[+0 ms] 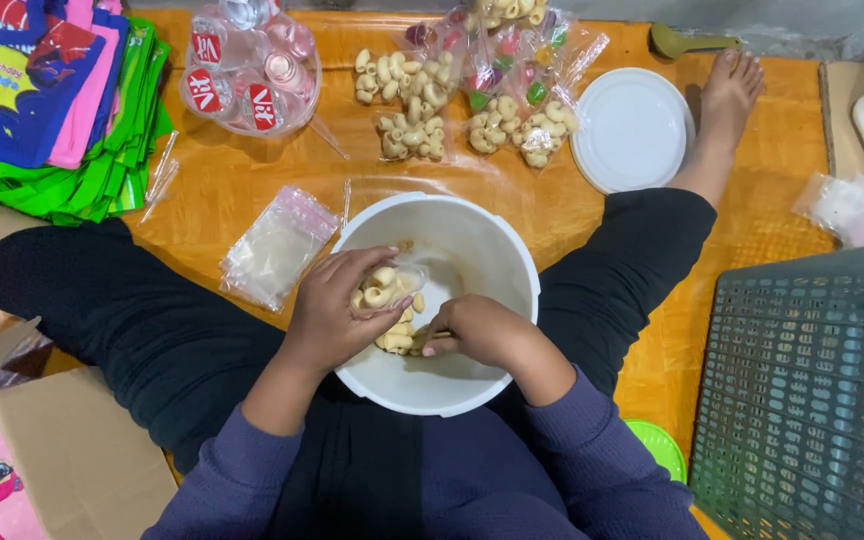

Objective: The person fills small plastic bags with snacks from a white bucket by hand and using a large spoon.

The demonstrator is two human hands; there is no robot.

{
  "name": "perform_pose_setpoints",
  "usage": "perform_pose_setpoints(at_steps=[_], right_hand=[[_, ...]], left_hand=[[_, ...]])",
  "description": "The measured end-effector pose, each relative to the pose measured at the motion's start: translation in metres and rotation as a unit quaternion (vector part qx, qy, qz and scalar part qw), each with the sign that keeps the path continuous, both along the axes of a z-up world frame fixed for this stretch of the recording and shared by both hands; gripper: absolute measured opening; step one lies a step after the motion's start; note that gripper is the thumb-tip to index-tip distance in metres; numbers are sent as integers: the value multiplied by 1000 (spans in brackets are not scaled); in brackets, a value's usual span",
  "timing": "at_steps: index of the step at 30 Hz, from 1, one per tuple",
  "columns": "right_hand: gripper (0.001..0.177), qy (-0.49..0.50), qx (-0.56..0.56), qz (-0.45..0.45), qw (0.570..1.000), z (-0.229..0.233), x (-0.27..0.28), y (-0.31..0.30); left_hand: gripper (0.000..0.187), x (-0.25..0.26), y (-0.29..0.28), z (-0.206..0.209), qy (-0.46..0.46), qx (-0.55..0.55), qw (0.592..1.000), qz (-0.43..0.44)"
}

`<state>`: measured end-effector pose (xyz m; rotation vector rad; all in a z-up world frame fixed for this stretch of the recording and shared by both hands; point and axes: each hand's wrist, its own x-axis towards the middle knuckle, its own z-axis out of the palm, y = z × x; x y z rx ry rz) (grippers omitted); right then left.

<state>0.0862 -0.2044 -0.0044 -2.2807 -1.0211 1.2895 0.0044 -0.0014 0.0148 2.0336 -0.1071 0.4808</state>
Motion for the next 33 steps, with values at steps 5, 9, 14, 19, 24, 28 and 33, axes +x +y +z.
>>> perform_pose_setpoints(at_steps=[5, 9, 14, 19, 24, 28, 33], right_hand=[[28, 19, -5, -12, 1000, 18, 3, 4], [28, 20, 55, -57, 997, 31, 8, 4], [29, 29, 59, -75, 995, 17, 6, 0], [31, 38, -5, -5, 999, -12, -1, -5], [33, 27, 16, -30, 999, 12, 7, 1], [34, 29, 62, -92, 993, 23, 9, 1], [29, 49, 94, -92, 990, 22, 13, -1]], left_hand=[[50, 0, 0, 0, 3, 3, 1000, 0], [49, 0, -1, -1, 2, -5, 1000, 6], [48, 0, -1, -1, 1, -7, 1000, 15], [49, 0, 0, -1, 6, -7, 1000, 0], [48, 0, -1, 2, 13, -10, 1000, 5], [48, -1, -2, -1, 16, -13, 1000, 11], [49, 0, -1, -3, 18, -13, 1000, 10]])
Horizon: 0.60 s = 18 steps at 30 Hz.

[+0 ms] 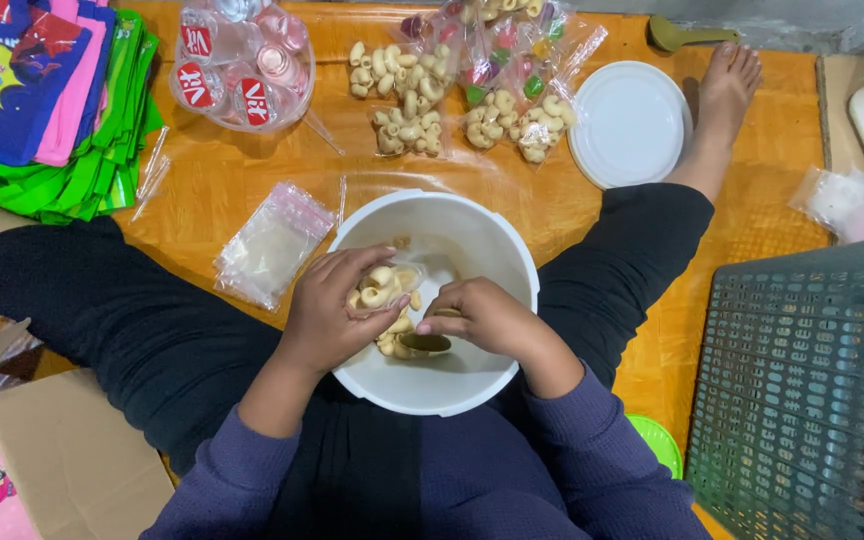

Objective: The person fills small plastic bags with snacks from a white bucket by hand and using a large spoon.

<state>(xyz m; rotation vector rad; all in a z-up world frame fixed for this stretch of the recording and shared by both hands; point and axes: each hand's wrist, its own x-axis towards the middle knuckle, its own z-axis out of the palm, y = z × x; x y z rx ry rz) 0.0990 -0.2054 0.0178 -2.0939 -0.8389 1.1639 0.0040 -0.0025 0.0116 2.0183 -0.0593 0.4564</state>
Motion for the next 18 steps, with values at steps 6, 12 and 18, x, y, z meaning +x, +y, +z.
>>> perform_pose_setpoints(at_steps=[6, 12, 18], right_hand=[[27, 9, -42, 61, 997, -11, -6, 0], [25, 21, 20, 38, 999, -3, 0, -4], [25, 80, 224, -105, 966, -35, 11, -23]], left_hand=[[47, 0, 0, 6, 3, 2, 1000, 0], [48, 0, 0, 2, 2, -1, 1000, 0], [54, -1, 0, 1, -7, -1, 1000, 2]])
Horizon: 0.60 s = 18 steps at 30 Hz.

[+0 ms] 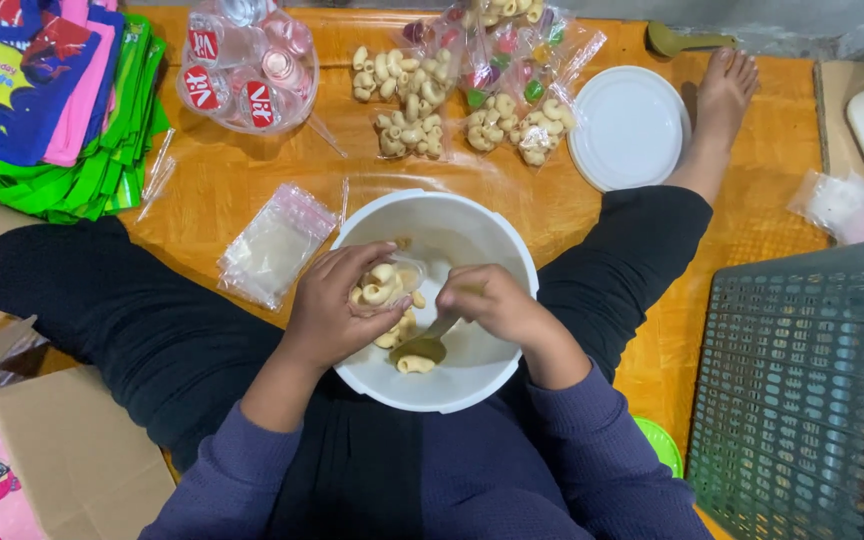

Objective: The person fills small plastic bags with snacks from a white bucket by hand and using a large spoon.

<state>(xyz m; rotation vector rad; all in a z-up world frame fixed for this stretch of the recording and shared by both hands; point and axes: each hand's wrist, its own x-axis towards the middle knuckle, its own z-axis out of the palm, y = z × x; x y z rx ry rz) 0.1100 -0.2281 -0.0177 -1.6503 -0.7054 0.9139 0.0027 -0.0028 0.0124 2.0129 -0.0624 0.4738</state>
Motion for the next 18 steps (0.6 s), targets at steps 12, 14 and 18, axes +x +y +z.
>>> perform_pose_setpoints(at_steps=[12, 14, 18], right_hand=[[68, 105, 236, -233, 938, -3, 5, -38], [68, 105, 247, -241, 933, 10, 6, -48], [69, 56, 288, -318, 901, 34, 5, -70]], left_hand=[[82, -4, 3, -4, -22, -17, 1000, 12], [83, -5, 2, -5, -28, -11, 999, 12], [85, -5, 0, -7, -21, 5, 1000, 8]])
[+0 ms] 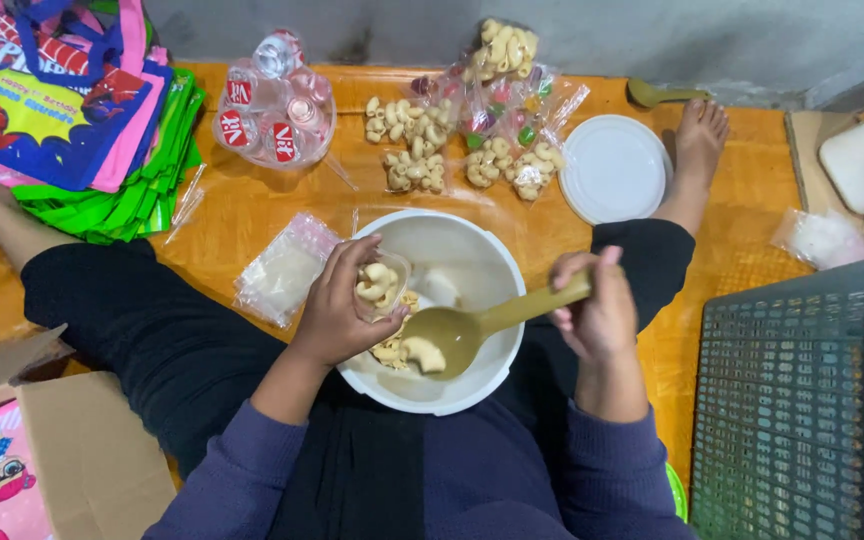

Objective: The person fills small plastic bags with snacks from a white bucket by hand and using a large spoon.

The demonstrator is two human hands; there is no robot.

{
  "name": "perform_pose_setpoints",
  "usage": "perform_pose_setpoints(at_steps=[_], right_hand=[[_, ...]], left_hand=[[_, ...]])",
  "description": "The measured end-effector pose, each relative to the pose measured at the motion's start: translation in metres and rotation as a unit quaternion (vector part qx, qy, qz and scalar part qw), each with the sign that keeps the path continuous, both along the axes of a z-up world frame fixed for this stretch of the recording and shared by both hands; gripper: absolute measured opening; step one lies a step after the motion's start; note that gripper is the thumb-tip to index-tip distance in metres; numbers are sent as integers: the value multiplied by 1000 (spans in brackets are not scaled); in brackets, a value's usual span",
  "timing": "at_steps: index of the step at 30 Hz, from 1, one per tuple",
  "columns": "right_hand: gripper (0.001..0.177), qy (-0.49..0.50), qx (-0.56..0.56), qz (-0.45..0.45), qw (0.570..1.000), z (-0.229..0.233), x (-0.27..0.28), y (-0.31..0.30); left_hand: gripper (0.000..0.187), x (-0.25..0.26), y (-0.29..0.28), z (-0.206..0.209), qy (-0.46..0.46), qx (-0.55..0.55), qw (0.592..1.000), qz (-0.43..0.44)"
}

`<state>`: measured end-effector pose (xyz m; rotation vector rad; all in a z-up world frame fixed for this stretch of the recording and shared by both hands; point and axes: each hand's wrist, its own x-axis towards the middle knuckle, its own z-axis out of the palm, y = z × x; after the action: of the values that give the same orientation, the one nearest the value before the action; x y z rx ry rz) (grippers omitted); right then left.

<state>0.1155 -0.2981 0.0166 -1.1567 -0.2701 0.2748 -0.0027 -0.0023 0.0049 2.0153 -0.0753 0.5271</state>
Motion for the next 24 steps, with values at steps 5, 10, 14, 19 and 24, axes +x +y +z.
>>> perform_pose_setpoints(at_steps=[5, 10, 14, 19, 24], right_hand=[[68, -116, 5, -98, 988, 56, -15, -8], [64, -327, -50, -137, 934, 71, -45, 14], [59, -423, -144, -144, 883, 93, -64, 30], [34, -439, -216, -178, 854, 93, -48, 31], [14, -318, -391, 76, 860, 67, -42, 49]], left_hand=[[87, 0, -3, -1, 2, 33, 999, 4], [92, 0, -3, -4, 33, 42, 999, 9], [94, -1, -3, -2, 40, 42, 998, 21], [85, -1, -1, -2, 63, 26, 997, 25], [66, 2, 1, -10, 63, 34, 997, 24]])
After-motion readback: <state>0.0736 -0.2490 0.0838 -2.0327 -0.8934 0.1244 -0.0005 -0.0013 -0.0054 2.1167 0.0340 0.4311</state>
